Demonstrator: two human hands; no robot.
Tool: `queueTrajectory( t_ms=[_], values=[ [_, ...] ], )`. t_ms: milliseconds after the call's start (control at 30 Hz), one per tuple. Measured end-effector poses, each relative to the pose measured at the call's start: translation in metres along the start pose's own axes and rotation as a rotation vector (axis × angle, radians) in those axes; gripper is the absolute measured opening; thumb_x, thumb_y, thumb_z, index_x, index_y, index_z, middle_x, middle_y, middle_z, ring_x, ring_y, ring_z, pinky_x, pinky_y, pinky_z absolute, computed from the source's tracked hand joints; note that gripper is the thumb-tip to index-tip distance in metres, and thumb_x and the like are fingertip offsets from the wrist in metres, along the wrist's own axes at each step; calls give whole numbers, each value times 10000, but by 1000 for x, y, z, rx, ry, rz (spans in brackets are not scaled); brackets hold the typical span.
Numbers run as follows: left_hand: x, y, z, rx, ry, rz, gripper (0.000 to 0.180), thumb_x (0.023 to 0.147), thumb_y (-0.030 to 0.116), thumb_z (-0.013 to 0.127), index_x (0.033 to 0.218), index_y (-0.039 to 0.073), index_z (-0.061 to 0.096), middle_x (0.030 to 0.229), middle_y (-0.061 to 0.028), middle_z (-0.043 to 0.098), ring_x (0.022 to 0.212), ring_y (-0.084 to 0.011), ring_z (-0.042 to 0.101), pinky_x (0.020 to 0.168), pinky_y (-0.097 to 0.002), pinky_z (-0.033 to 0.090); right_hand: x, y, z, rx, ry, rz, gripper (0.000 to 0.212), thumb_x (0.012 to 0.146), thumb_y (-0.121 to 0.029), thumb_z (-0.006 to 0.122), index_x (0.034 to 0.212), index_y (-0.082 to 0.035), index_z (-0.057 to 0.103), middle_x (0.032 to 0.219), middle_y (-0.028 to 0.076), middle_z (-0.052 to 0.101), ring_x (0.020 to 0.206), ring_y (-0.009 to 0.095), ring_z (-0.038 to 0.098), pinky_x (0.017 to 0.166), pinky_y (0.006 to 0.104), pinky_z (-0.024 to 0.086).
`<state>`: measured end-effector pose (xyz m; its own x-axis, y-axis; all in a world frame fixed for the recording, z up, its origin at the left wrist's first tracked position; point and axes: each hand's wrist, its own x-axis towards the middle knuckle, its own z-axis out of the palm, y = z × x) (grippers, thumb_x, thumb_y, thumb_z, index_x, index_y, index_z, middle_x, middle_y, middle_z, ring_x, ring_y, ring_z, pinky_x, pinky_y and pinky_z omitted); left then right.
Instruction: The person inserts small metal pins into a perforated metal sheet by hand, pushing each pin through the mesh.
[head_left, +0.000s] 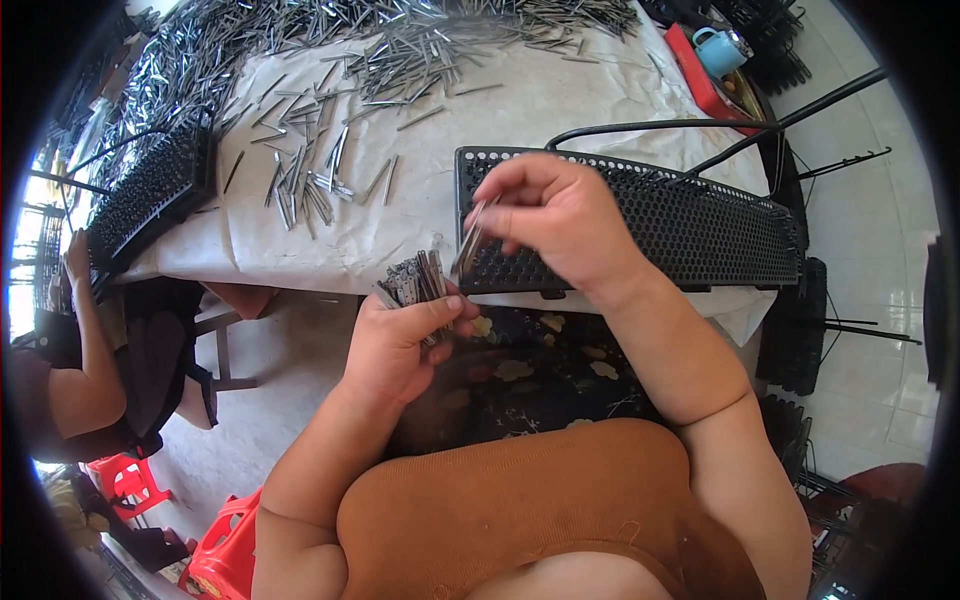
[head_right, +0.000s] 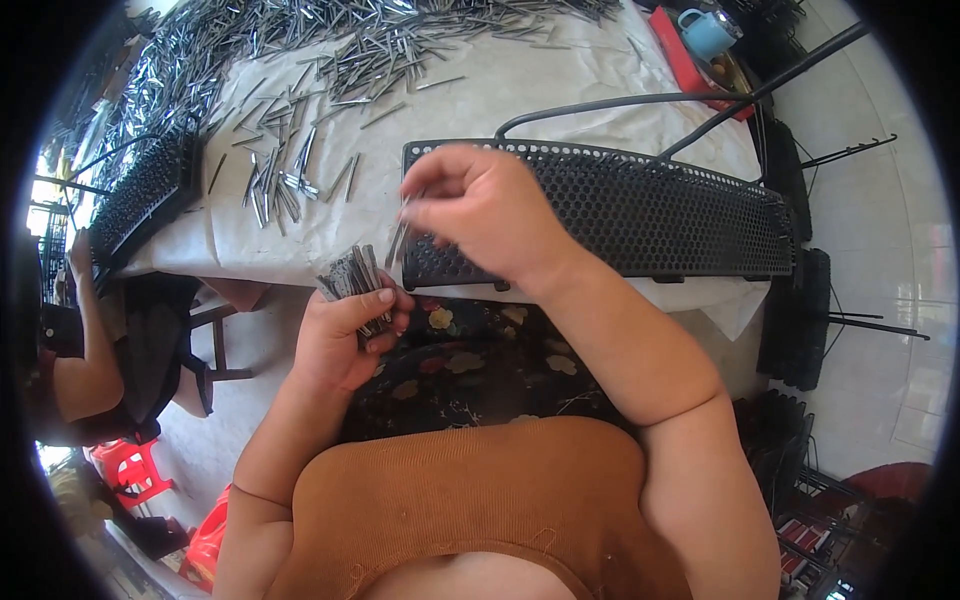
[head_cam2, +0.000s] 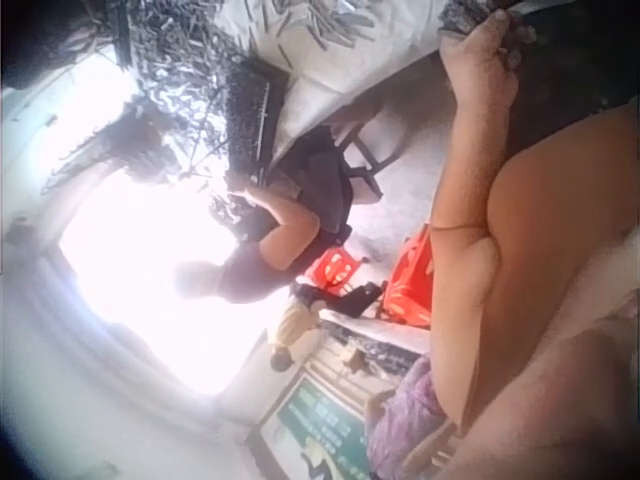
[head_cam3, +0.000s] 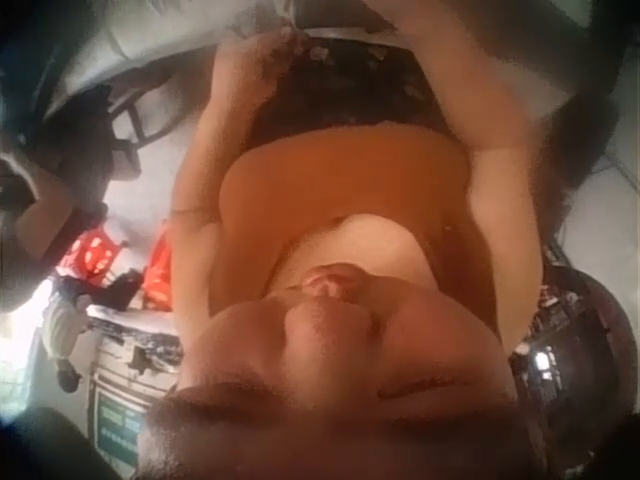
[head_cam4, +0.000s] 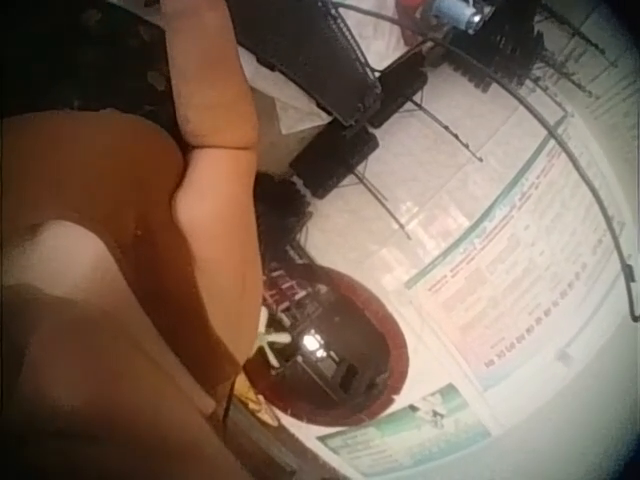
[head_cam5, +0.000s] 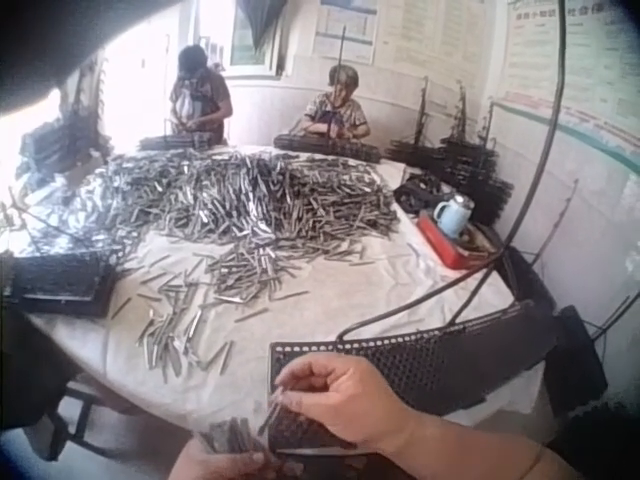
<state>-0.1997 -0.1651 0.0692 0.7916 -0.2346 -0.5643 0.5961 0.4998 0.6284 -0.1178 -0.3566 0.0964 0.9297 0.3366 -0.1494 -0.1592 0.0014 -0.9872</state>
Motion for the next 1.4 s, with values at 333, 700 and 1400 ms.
queueTrajectory(
  t_ms=[333, 700, 1400],
  values=[
    [3, -4, 0, 22, 55, -38, 133, 847, 39, 651, 963, -7, 604, 840, -129, 659, 686, -171, 611, 461, -224, 392, 21, 21, -25, -802, 375, -588, 81, 859, -5, 715, 930, -37, 689, 833, 48, 720, 710, 102, 666, 649, 237, 517],
    [5, -6, -3, 55, 68, -26, 144, 840, 30, 658, 970, -3, 606, 826, -118, 660, 655, -174, 614, 454, -225, 390, 32, 13, -18, -998, 336, -852, 104, 793, -74, 708, 889, -92, 672, 765, 86, 679, 752, 295, 655, 663, 396, 525],
    [-6, -7, -4, 63, -69, 86, 141, 843, 25, 687, 979, 15, 652, 829, -92, 700, 646, -106, 605, 453, -202, 383, -21, 0, 15, -242, -69, -21, 187, 833, -52, 751, 1010, -7, 709, 926, 36, 707, 839, 126, 652, 755, 265, 523]
  ],
)
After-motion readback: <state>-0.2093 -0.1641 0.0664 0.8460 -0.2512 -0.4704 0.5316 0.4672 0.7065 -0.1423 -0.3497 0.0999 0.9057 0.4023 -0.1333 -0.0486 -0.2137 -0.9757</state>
